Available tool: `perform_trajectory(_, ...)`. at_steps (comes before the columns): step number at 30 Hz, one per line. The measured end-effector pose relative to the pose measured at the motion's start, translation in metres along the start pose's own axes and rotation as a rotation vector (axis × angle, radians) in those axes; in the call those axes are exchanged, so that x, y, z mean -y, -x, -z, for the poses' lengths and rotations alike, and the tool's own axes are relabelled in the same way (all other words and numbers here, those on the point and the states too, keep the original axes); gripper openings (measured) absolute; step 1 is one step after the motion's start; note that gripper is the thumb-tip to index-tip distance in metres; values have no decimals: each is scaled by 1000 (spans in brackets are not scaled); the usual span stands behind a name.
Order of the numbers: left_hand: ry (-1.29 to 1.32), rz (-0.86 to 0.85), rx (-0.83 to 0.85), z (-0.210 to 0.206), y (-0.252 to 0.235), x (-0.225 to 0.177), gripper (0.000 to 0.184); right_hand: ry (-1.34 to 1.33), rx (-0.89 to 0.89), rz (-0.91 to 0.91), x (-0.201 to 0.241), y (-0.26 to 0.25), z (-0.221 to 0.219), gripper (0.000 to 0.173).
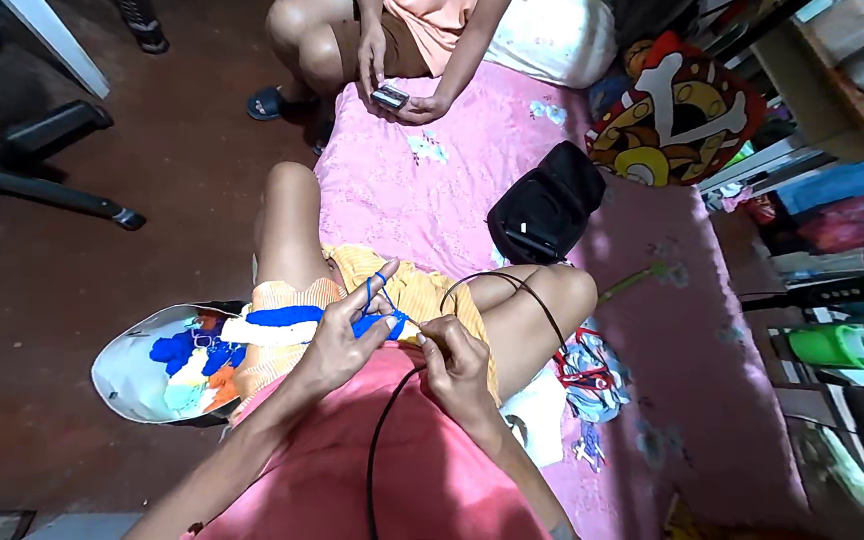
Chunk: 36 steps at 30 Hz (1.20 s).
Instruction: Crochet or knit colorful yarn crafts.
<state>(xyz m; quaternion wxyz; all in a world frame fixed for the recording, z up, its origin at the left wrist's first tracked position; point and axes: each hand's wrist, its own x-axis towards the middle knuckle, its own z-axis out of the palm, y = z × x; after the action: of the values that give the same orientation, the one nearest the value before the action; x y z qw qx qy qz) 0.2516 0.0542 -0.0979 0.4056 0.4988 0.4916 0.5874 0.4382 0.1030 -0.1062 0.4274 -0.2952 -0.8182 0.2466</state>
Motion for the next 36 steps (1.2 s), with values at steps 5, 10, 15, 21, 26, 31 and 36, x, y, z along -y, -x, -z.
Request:
perform_trajectory(5, 28, 58, 13, 4, -1, 1, 58, 29, 18, 29, -2, 2, 0, 12)
perform_trajectory(10, 73, 101, 29, 8, -3, 3, 54, 112, 37, 74, 0, 3, 2, 13)
perform_trajectory(15, 134, 115, 27, 10, -5, 6, 51, 49, 65, 37, -2, 5, 3, 13)
perform_trajectory(21, 314, 228, 37, 8, -5, 11, 52, -392, 95, -294, 1, 8, 4, 9)
perform_trajectory(26, 520, 325, 19, 1, -5, 10, 55, -937, 117, -629, -1, 5, 8, 15)
perform_trajectory(31, 31, 68, -45, -13, -2, 15, 58, -1189, 165, -752, -7, 1, 9, 12)
perform_trajectory(36, -477, -351, -103, -23, 7, 31, 46, -916, 185, -713, 11, -16, 6, 14)
